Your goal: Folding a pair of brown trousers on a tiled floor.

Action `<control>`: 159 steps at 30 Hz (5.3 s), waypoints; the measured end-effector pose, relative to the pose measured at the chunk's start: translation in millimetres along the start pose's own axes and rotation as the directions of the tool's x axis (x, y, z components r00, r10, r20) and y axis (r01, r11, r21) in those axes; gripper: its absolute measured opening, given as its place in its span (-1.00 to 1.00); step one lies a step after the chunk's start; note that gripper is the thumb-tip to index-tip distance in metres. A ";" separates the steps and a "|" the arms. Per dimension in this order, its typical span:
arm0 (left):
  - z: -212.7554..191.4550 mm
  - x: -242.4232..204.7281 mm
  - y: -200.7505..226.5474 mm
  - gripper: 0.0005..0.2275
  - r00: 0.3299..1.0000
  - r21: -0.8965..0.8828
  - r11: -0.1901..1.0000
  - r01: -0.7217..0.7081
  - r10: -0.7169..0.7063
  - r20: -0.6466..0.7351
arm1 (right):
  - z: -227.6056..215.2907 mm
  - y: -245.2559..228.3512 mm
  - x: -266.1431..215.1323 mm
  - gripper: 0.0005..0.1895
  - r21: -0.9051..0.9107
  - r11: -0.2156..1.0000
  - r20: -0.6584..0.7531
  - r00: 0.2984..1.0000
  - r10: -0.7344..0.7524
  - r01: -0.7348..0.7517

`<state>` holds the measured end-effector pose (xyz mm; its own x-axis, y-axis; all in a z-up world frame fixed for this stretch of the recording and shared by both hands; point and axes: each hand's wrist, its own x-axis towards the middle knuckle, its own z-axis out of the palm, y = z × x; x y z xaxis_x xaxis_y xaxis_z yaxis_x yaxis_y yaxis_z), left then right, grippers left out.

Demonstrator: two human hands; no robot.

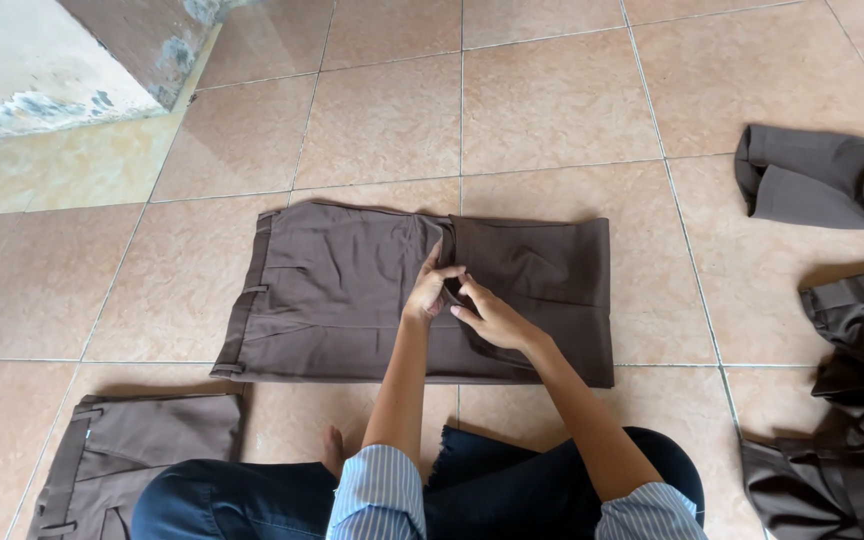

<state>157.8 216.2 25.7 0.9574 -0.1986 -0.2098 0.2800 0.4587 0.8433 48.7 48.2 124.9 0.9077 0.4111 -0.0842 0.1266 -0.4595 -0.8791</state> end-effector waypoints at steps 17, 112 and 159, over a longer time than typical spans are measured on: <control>-165.5 -2.4 -60.1 -0.36 0.832 0.779 0.511 0.364 0.198 -0.519 | -11.5 256.0 15.9 -0.24 -0.314 0.603 -0.589 0.648 0.482 -0.734; -175.7 31.7 104.1 -0.63 0.837 0.342 0.898 -0.275 0.399 -0.374 | -122.1 103.7 -20.2 -0.76 0.439 0.760 -0.584 0.795 -0.165 0.480; -40.2 -67.4 -34.2 -0.32 0.951 0.972 -0.235 0.008 0.301 0.065 | 80.0 112.6 37.6 -0.35 -0.647 0.701 -0.507 0.856 -0.103 -0.299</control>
<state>86.6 248.7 -8.9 0.9905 -0.1071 0.0862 -0.1274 -0.9512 0.2811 65.0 74.9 -14.8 0.9667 0.0001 0.2558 0.0762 -0.9547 -0.2876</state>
